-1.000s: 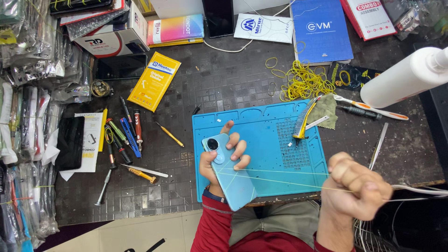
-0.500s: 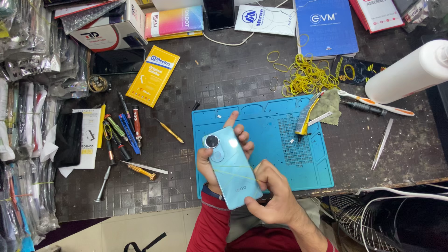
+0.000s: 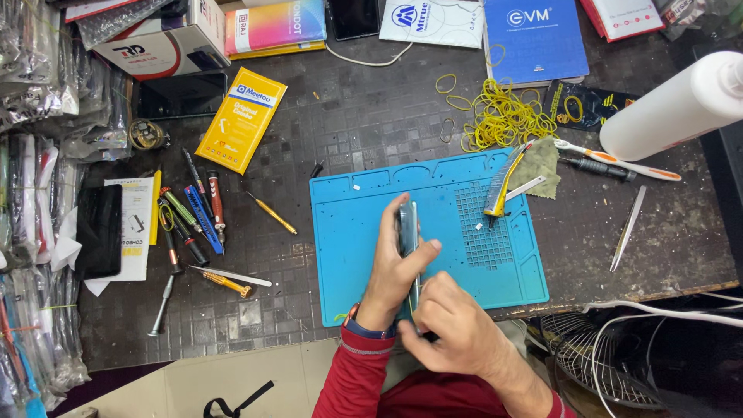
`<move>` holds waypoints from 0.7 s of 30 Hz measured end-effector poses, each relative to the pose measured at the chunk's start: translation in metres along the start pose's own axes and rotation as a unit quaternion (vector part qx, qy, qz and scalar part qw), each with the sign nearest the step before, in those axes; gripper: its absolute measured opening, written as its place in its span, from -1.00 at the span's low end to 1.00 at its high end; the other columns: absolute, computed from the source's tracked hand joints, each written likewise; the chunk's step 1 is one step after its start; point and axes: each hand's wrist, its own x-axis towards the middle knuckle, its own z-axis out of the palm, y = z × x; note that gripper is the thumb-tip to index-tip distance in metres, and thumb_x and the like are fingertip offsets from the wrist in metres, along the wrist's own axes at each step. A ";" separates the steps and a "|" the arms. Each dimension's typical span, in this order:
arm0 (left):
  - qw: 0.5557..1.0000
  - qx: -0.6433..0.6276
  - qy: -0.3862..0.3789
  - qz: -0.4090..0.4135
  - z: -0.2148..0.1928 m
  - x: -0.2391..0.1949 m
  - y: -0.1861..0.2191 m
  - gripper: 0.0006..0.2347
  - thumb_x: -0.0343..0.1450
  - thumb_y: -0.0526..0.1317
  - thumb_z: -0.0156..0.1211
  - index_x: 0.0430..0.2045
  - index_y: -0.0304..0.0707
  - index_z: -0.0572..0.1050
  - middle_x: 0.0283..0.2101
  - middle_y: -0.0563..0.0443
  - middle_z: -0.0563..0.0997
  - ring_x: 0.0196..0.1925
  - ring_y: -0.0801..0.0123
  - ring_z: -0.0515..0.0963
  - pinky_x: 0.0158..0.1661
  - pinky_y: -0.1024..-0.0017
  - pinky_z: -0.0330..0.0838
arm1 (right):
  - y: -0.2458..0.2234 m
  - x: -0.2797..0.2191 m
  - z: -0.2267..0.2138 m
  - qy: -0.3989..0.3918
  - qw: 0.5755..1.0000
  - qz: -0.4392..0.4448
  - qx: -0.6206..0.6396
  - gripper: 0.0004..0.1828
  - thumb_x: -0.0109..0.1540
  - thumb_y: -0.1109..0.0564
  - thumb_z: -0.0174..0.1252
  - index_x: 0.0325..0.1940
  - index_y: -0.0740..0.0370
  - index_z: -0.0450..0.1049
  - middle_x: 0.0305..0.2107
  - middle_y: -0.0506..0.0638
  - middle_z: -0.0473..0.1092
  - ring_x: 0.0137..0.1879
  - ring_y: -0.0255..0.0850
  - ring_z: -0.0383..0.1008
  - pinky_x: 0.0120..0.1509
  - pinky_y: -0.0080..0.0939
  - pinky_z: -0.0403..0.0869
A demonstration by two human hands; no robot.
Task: The person secures a smartphone with rubber bands, applies adhesive to the edges, and uses a metal tool to pry and clean the device's seams. They then use a toothbrush to scrub the phone's surface and edges.
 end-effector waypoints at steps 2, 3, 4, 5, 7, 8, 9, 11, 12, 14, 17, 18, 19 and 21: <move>0.988 -0.134 -0.010 -0.073 -0.007 0.001 0.007 -0.26 0.27 -0.35 0.11 0.47 -0.32 0.08 -0.13 0.02 0.31 -0.33 0.50 0.28 -0.44 0.54 0.24 | -0.004 0.007 -0.007 -0.023 0.999 -0.001 0.039 -0.63 -0.03 0.23 0.39 -0.46 0.18 0.24 -0.49 0.01 0.19 -0.35 -0.09 0.28 -0.26 -0.13 0.31; 0.974 -0.201 -0.016 -0.108 -0.013 0.003 0.010 -0.22 0.22 -0.39 0.02 0.49 -0.31 0.04 -0.14 0.03 0.29 -0.38 0.50 0.25 -0.52 0.55 0.19 | -0.005 0.010 -0.014 0.001 0.999 -0.014 0.032 -0.66 -0.02 0.21 0.36 -0.47 0.18 0.25 -0.50 -0.01 0.20 -0.36 -0.11 0.28 -0.23 -0.12 0.32; 0.954 -0.272 -0.030 -0.122 -0.020 0.007 0.012 -0.18 0.19 -0.39 -0.01 0.50 -0.30 0.00 -0.16 0.02 0.28 -0.37 0.47 0.26 -0.52 0.53 0.20 | -0.004 0.011 -0.023 0.026 0.999 -0.026 0.024 -0.68 -0.01 0.19 0.33 -0.47 0.18 0.25 -0.51 -0.02 0.21 -0.37 -0.12 0.29 -0.21 -0.10 0.33; 0.929 -0.343 -0.044 -0.135 -0.028 0.012 0.014 -0.15 0.16 -0.39 -0.04 0.51 -0.30 -0.05 -0.19 0.01 0.27 -0.37 0.44 0.27 -0.52 0.52 0.21 | -0.004 0.011 -0.032 0.051 0.998 -0.038 0.016 -0.71 0.00 0.17 0.31 -0.48 0.18 0.26 -0.53 -0.03 0.21 -0.38 -0.13 0.29 -0.18 -0.08 0.35; 0.880 -0.445 -0.078 -0.147 -0.035 0.015 0.015 -0.11 0.13 -0.37 -0.05 0.52 -0.29 -0.10 -0.21 -0.01 0.27 -0.35 0.40 0.27 -0.50 0.48 0.23 | -0.001 0.009 -0.046 0.087 0.995 -0.035 -0.023 -0.76 0.02 0.18 0.27 -0.50 0.17 0.29 -0.55 -0.06 0.25 -0.38 -0.17 0.35 -0.12 -0.07 0.37; 0.861 -0.478 -0.097 -0.147 -0.037 0.016 0.015 -0.11 0.13 -0.35 -0.03 0.52 -0.29 -0.11 -0.21 -0.02 0.27 -0.34 0.38 0.27 -0.49 0.47 0.23 | 0.000 0.007 -0.050 0.103 0.993 -0.034 -0.043 -0.78 0.03 0.19 0.26 -0.51 0.16 0.30 -0.56 -0.08 0.26 -0.38 -0.19 0.38 -0.10 -0.07 0.38; 0.839 -0.510 -0.116 -0.146 -0.037 0.016 0.016 -0.10 0.13 -0.33 -0.02 0.52 -0.29 -0.12 -0.21 -0.03 0.27 -0.34 0.36 0.26 -0.47 0.45 0.23 | 0.003 0.006 -0.049 0.103 0.993 -0.036 -0.043 -0.80 0.02 0.21 0.24 -0.52 0.16 0.31 -0.57 -0.09 0.27 -0.39 -0.20 0.39 -0.09 -0.07 0.38; 0.784 -0.591 -0.143 -0.126 -0.032 0.014 0.017 -0.09 0.14 -0.30 0.03 0.52 -0.35 -0.14 -0.21 -0.04 0.27 -0.31 0.33 0.26 -0.44 0.43 0.23 | 0.008 0.002 -0.042 0.102 0.993 -0.041 -0.043 -0.84 -0.01 0.24 0.21 -0.54 0.16 0.33 -0.59 -0.10 0.27 -0.40 -0.22 0.39 -0.07 -0.07 0.39; 0.753 -0.629 -0.155 -0.114 -0.030 0.012 0.018 -0.09 0.15 -0.29 0.05 0.52 -0.37 -0.15 -0.21 -0.05 0.27 -0.29 0.31 0.26 -0.42 0.41 0.23 | 0.011 0.000 -0.037 0.090 0.994 -0.051 -0.046 -0.84 -0.01 0.24 0.23 -0.53 0.16 0.34 -0.58 -0.11 0.29 -0.39 -0.21 0.41 -0.07 -0.07 0.38; 0.733 -0.653 -0.164 -0.098 -0.032 0.013 0.023 -0.08 0.15 -0.28 0.09 0.50 -0.40 -0.15 -0.22 -0.03 0.26 -0.29 0.33 0.26 -0.37 0.41 0.24 | 0.016 -0.004 -0.026 0.067 0.994 -0.071 -0.054 -0.83 0.00 0.24 0.26 -0.51 0.15 0.36 -0.56 -0.11 0.32 -0.36 -0.20 0.46 -0.08 -0.08 0.37; 0.708 -0.682 -0.165 -0.078 -0.033 0.012 0.029 -0.08 0.17 -0.28 0.14 0.51 -0.41 -0.15 -0.23 -0.01 0.25 -0.29 0.36 0.26 -0.32 0.42 0.25 | 0.018 -0.008 -0.011 0.051 0.995 -0.077 -0.034 -0.82 0.01 0.22 0.30 -0.47 0.17 0.38 -0.50 -0.09 0.37 -0.30 -0.20 0.51 -0.07 -0.09 0.37; 0.701 -0.690 -0.164 -0.072 -0.034 0.011 0.030 -0.08 0.18 -0.28 0.15 0.51 -0.41 -0.14 -0.23 -0.01 0.25 -0.28 0.37 0.26 -0.31 0.42 0.25 | 0.019 -0.009 -0.008 0.049 0.995 -0.080 -0.040 -0.84 0.01 0.22 0.29 -0.45 0.17 0.40 -0.47 -0.09 0.39 -0.26 -0.19 0.52 -0.06 -0.08 0.37; 0.701 -0.692 -0.161 -0.067 -0.034 0.011 0.031 -0.08 0.18 -0.28 0.16 0.52 -0.41 -0.14 -0.23 -0.01 0.25 -0.27 0.37 0.26 -0.29 0.43 0.25 | 0.020 -0.009 -0.005 0.046 0.994 -0.083 -0.046 -0.85 0.02 0.22 0.29 -0.43 0.17 0.42 -0.44 -0.08 0.41 -0.22 -0.19 0.53 -0.05 -0.07 0.37; 0.699 -0.695 -0.157 -0.057 -0.034 0.011 0.031 -0.09 0.19 -0.28 0.17 0.52 -0.40 -0.14 -0.22 0.00 0.25 -0.26 0.38 0.25 -0.27 0.44 0.26 | 0.019 -0.010 -0.001 0.042 0.994 -0.080 -0.056 -0.86 0.02 0.23 0.27 -0.37 0.18 0.48 -0.38 -0.06 0.46 -0.15 -0.18 0.55 -0.02 -0.06 0.38</move>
